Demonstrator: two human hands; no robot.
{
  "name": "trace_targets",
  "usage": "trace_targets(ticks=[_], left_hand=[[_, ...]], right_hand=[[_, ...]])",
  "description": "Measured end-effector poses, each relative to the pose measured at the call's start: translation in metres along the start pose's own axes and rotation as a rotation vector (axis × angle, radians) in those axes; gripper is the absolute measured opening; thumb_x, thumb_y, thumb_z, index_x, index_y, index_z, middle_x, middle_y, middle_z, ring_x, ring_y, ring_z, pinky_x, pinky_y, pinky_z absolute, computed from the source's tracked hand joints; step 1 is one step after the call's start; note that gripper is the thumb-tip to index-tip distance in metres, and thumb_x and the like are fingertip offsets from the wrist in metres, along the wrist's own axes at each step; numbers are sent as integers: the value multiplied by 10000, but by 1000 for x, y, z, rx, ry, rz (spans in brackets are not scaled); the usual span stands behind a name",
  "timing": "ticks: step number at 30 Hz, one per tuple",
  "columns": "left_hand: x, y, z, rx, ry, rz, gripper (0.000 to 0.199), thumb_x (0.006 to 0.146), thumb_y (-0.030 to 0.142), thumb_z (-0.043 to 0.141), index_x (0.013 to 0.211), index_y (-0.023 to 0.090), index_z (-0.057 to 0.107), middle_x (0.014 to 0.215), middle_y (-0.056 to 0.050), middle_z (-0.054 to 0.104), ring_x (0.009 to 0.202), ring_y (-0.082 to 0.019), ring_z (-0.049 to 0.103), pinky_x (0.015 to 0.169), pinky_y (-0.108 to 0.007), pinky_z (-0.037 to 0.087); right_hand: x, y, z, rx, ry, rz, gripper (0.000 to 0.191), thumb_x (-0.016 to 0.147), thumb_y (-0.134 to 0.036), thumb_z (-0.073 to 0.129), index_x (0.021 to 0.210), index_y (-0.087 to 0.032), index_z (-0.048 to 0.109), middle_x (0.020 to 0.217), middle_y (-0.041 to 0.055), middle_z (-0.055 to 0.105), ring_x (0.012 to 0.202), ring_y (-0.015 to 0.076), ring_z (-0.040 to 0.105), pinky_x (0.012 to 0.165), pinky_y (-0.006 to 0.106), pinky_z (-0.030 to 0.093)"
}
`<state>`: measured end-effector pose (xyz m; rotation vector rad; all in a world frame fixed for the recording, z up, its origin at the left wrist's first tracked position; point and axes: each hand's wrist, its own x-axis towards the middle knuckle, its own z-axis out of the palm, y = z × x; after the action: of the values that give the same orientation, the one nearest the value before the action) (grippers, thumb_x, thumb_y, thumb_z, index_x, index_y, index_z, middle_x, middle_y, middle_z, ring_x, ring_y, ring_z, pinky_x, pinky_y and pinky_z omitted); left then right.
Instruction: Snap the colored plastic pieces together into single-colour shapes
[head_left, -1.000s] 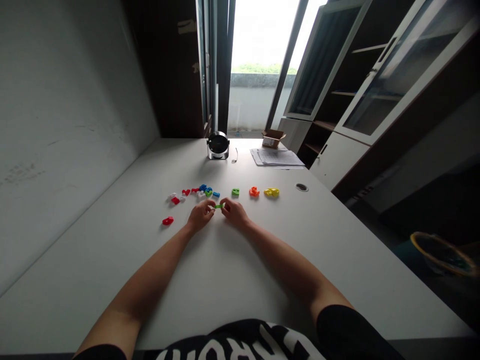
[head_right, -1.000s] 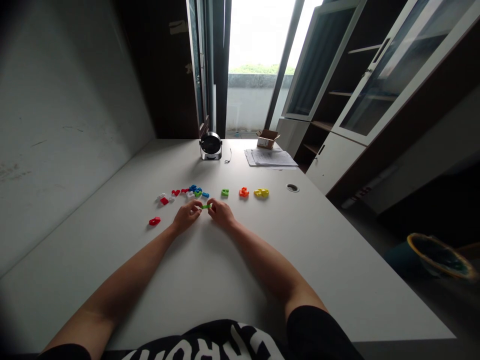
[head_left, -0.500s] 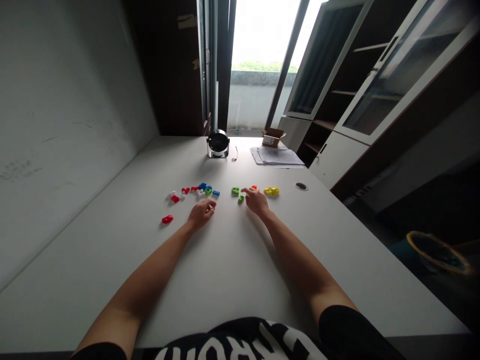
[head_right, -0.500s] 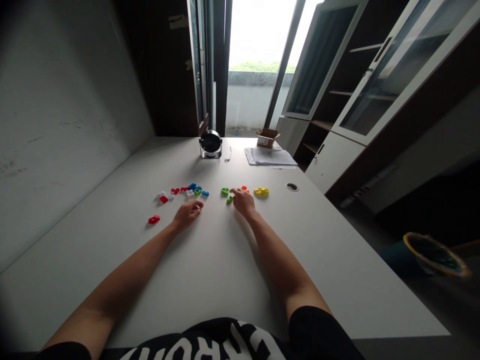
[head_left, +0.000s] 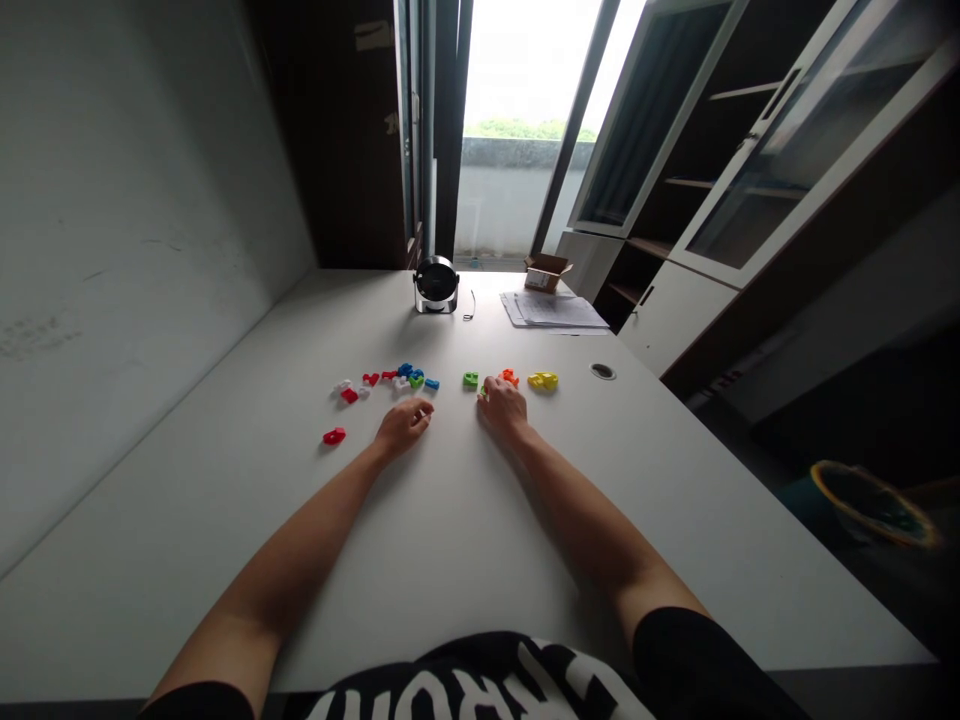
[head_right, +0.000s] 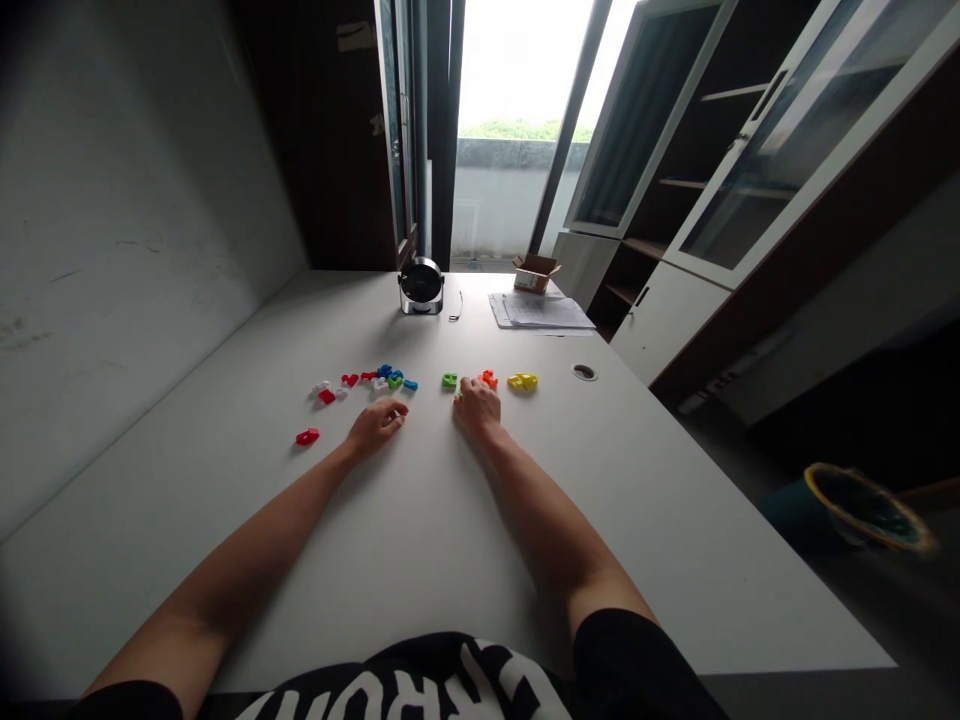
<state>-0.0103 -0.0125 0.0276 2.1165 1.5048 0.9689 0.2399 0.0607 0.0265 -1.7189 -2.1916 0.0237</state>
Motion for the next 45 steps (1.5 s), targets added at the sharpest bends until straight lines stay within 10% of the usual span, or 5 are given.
trace_targets(ticks=[45], left_hand=[[0,-2,2,23,-23,7,145,879,225,583,940,214,714,942,-53,696,777,-185,630,734,-315,519]], right_hand=[[11,6,15,-27,44,-91,371,998,-215,414,1287,-209,646,1384,93,630,1372,266,408,1129,418,185]])
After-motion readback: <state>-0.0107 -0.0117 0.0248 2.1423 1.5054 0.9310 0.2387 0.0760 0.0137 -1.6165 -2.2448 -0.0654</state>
